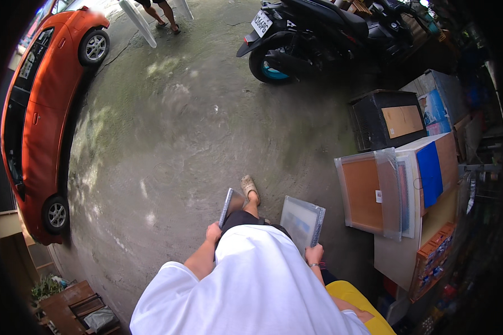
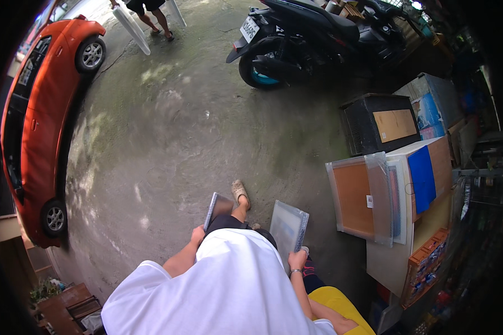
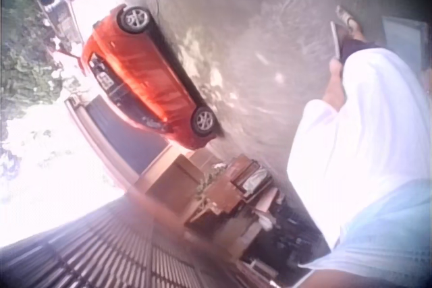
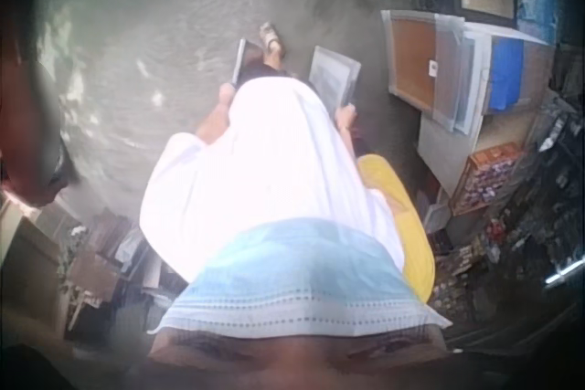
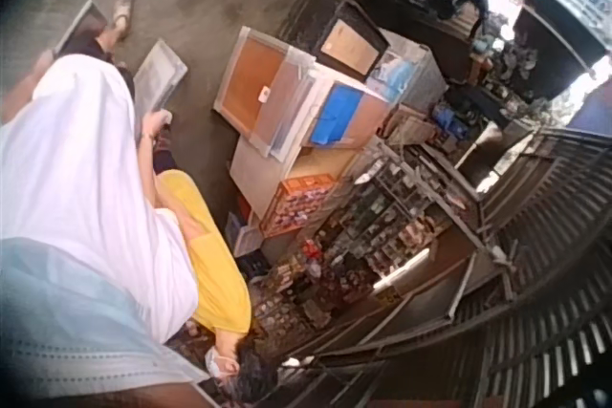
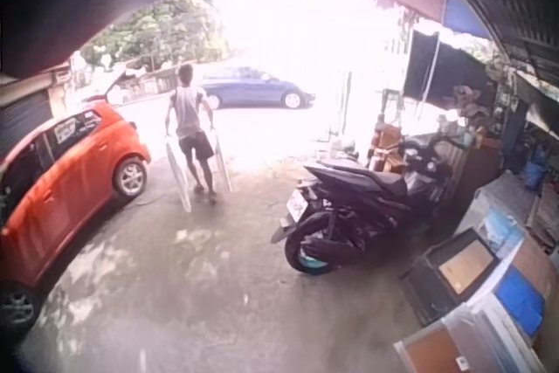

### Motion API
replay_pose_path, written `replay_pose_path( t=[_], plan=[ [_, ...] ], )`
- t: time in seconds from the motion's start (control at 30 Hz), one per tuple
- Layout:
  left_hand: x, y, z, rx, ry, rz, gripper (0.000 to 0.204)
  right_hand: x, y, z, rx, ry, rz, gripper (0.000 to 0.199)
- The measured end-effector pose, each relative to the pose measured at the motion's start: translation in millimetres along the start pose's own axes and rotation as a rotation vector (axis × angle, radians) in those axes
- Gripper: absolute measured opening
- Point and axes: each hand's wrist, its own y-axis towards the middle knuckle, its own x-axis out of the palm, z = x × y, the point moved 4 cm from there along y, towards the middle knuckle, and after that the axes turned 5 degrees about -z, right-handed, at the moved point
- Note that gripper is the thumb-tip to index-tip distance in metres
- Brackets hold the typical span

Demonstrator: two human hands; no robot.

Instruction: The person loads several bubble-wrapped framed artworks into the trunk of a red hatchback. They handle each piece individually, placing them upright and stacking them with other items already in the trunk.

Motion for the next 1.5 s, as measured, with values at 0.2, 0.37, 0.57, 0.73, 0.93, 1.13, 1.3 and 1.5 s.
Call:
replay_pose_path(
  t=[0.2, 0.37, 0.57, 0.73, 0.93, 1.13, 1.3, 1.5],
  plan=[
    [-48.3, 29.6, 36.0, -0.037, -0.118, 0.058, 0.041, -60.5, 61.8, -126.1, -0.192, -0.120, -0.065, 0.028],
    [-73.6, 45.9, 50.8, -0.102, -0.283, 0.140, 0.045, -96.8, 123.8, -234.8, -0.415, -0.188, -0.106, 0.026],
    [-84.3, 57.3, 61.9, -0.239, -0.514, 0.229, 0.051, -126.0, 193.1, -385.3, -0.717, -0.365, -0.111, 0.027],
    [-91.7, 54.8, 97.7, -0.364, -0.598, 0.336, 0.048, -124.7, 273.7, -503.2, -0.892, -0.461, -0.174, 0.026],
    [-91.7, 15.5, 174.6, -0.742, -0.772, 0.353, 0.053, -113.9, 373.9, -627.9, -1.115, -0.674, -0.305, 0.025],
    [-73.7, 3.2, 242.5, -0.877, -1.060, 0.335, 0.051, -95.1, 434.6, -725.4, -1.254, -0.853, -0.387, 0.033],
    [-34.8, 18.8, 295.9, -0.897, -1.294, 0.391, 0.045, -71.4, 457.8, -770.9, -1.354, -0.936, -0.391, 0.036],
    [-15.8, 17.6, 325.8, -0.875, -1.307, 0.395, 0.038, -55.8, 488.3, -807.6, -1.355, -0.986, -0.395, 0.044]
  ],
)
